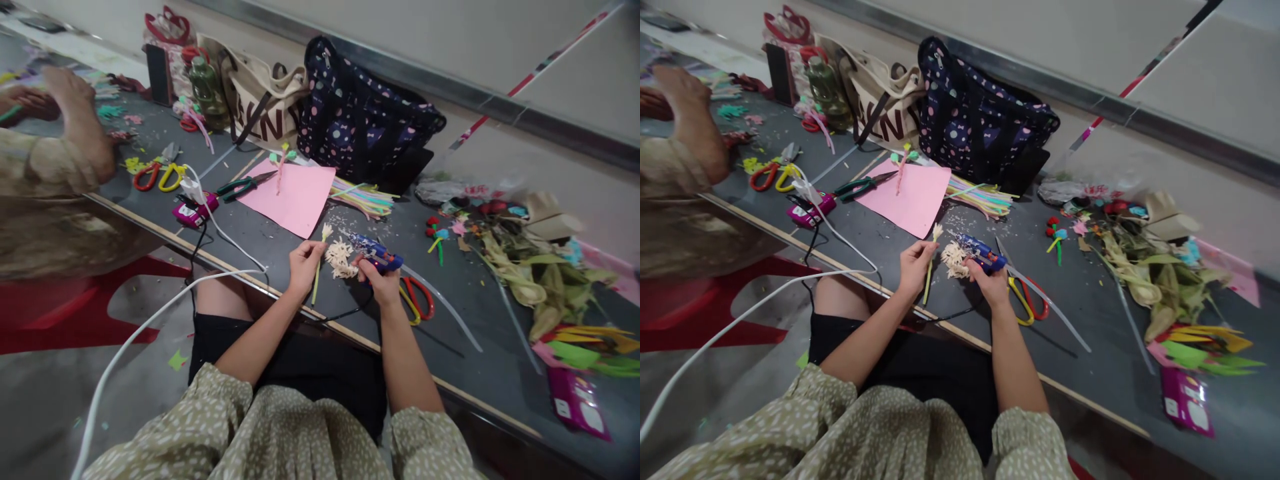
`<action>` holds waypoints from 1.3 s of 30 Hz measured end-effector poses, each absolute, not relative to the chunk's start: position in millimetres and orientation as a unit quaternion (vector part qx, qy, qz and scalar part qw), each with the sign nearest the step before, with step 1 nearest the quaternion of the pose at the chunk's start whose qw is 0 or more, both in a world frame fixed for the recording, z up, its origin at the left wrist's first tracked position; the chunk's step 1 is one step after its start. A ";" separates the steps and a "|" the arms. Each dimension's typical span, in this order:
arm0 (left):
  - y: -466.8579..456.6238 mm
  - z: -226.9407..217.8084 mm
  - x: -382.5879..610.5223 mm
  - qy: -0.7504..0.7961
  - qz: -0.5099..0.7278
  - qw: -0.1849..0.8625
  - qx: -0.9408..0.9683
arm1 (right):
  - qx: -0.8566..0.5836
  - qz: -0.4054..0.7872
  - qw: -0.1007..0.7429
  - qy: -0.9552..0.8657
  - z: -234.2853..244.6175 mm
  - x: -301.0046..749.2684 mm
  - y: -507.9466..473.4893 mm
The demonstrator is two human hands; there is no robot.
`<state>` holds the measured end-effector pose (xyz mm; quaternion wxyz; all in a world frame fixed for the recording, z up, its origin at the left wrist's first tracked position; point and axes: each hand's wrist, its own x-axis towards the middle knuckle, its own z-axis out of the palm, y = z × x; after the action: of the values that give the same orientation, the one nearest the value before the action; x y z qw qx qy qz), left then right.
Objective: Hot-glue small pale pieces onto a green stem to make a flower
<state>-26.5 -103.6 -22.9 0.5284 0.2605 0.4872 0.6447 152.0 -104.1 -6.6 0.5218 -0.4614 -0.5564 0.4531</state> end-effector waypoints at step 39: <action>-105.5 -19.7 -25.1 0.489 0.648 0.494 0.313 | -0.534 0.296 0.414 -0.675 7.5 148.1 -111.8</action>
<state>-25.1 -105.5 -19.7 0.4937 0.3128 0.4888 0.6477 148.1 -111.8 7.5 0.4140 -0.5343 -0.6751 0.2957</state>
